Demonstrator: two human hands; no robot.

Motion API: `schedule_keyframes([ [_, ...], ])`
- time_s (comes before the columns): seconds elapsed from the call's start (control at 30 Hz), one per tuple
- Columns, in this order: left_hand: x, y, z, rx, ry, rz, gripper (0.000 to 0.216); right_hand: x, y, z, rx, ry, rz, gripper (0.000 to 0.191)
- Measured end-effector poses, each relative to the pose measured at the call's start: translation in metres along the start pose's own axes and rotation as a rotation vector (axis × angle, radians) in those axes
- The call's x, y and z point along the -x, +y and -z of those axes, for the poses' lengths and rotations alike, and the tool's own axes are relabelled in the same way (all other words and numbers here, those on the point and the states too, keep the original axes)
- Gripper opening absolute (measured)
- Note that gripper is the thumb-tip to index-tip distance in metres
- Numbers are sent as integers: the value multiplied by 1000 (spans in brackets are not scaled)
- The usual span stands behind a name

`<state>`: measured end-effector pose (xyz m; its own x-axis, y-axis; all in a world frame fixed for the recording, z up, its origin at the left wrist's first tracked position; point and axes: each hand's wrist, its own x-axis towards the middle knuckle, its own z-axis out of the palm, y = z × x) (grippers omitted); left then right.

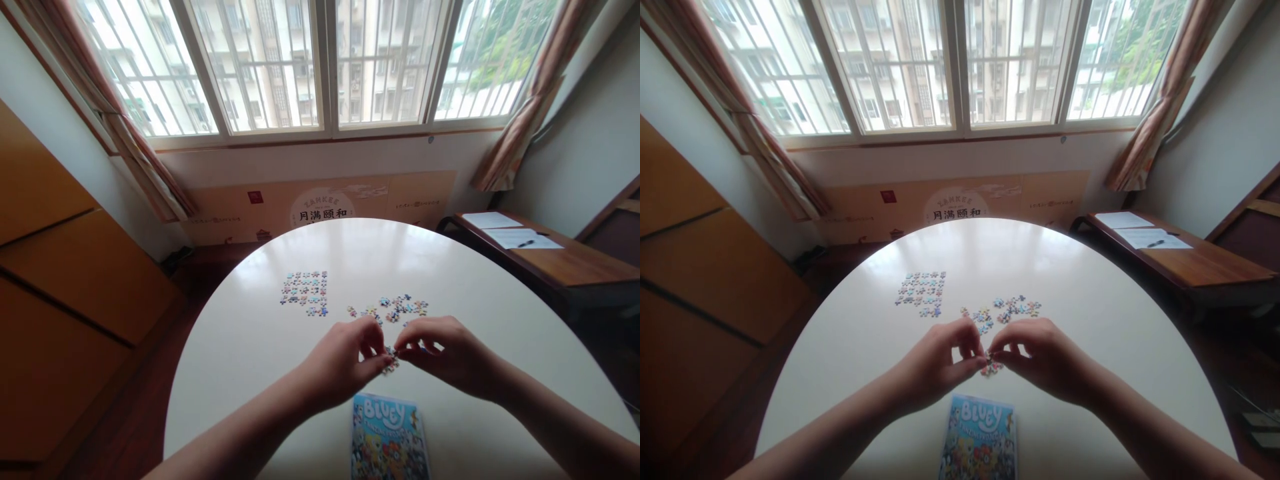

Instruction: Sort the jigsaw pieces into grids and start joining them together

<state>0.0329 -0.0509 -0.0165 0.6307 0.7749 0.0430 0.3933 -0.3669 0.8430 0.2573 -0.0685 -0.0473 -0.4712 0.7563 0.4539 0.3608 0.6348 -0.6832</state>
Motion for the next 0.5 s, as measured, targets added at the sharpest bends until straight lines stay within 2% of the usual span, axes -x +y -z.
schedule_keyframes([
  [0.13, -1, -1, -3, -41, -46, 31, 9, 1, -5, -5, 4, 24, -13, 6],
  [0.2, -2, -3, 4, -80, -53, 61, 7, 1, -5, -5, 7, 35, -5, 3],
  [0.3, -2, -10, 37, -201, -25, 168, 13, 0, -1, -1, 9, 87, 2, 12],
  [0.43, 1, -35, 97, -349, 30, 460, 20, 1, 10, 6, 32, 137, -21, 13],
  [0.5, 2, -49, 118, -376, 31, 546, 22, 1, 14, 8, 51, 135, -25, 13],
])
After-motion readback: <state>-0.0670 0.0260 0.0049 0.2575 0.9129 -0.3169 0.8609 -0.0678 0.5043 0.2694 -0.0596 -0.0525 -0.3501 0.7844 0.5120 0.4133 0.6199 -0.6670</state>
